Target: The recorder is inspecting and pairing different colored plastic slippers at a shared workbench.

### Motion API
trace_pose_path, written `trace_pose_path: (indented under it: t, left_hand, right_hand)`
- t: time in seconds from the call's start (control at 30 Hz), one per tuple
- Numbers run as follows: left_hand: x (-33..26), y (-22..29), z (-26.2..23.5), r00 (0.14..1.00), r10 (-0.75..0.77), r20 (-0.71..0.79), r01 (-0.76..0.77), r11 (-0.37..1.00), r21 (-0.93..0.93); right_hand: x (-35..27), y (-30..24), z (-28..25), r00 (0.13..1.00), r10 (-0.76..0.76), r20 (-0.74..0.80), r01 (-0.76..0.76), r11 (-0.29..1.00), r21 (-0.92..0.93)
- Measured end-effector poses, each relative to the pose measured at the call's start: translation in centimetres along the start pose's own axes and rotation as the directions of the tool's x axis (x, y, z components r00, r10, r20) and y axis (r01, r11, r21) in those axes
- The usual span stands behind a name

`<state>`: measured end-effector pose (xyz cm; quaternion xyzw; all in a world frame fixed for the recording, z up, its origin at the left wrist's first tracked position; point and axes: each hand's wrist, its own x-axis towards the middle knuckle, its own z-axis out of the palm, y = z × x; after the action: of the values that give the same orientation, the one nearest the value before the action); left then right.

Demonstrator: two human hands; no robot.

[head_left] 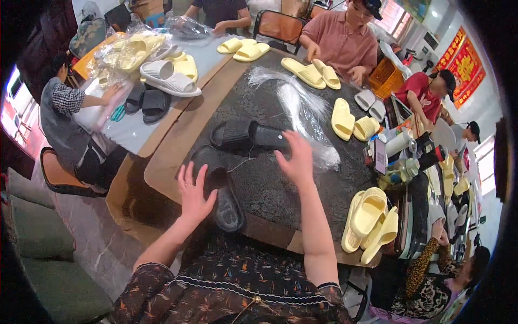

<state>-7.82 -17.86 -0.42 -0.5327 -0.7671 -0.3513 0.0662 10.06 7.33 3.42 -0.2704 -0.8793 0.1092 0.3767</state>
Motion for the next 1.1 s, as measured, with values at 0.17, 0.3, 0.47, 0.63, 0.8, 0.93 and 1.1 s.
trace_pose_path:
  t: [0.17, 0.3, 0.47, 0.63, 0.8, 0.93, 1.1]
  left_hand:
    - [-0.3, -0.1, 1.6, 0.997, -0.069, 0.024, 0.071, 0.995, -0.075]
    - [-0.7, -0.5, 1.4, 0.997, -0.073, 0.038, 0.076, 0.994, -0.081]
    - [0.0, -0.7, 1.5, 0.999, -0.026, 0.023, 0.029, 0.991, -0.131]
    - [1.9, -0.1, 2.3, 0.997, -0.075, 0.032, 0.080, 0.967, -0.244]
    - [2.4, 3.1, 5.1, 0.983, 0.124, 0.135, -0.072, 0.939, -0.335]
    - [1.8, 5.7, 6.8, 0.952, 0.214, 0.219, -0.096, 0.888, -0.450]
    - [2.9, 8.3, 7.7, 0.921, 0.260, 0.291, -0.114, 0.893, -0.436]
  right_hand:
    - [3.3, 4.7, 7.0, 0.984, -0.044, 0.174, 0.060, 0.994, -0.087]
    - [3.0, 4.7, 8.7, 0.939, 0.097, 0.330, -0.028, 0.978, -0.208]
    - [-0.2, 0.8, 5.8, 0.903, 0.259, 0.342, -0.134, 0.928, -0.348]
    - [-8.6, -2.2, 2.7, 0.853, 0.397, 0.339, -0.361, 0.918, -0.167]
    - [-14.1, -3.4, -3.3, 0.713, 0.600, 0.362, -0.520, 0.799, -0.301]
    - [-16.8, -3.5, -8.1, 0.640, 0.668, 0.379, -0.572, 0.744, -0.346]
    - [-17.1, -4.0, -11.0, 0.647, 0.713, 0.271, -0.632, 0.700, -0.332]
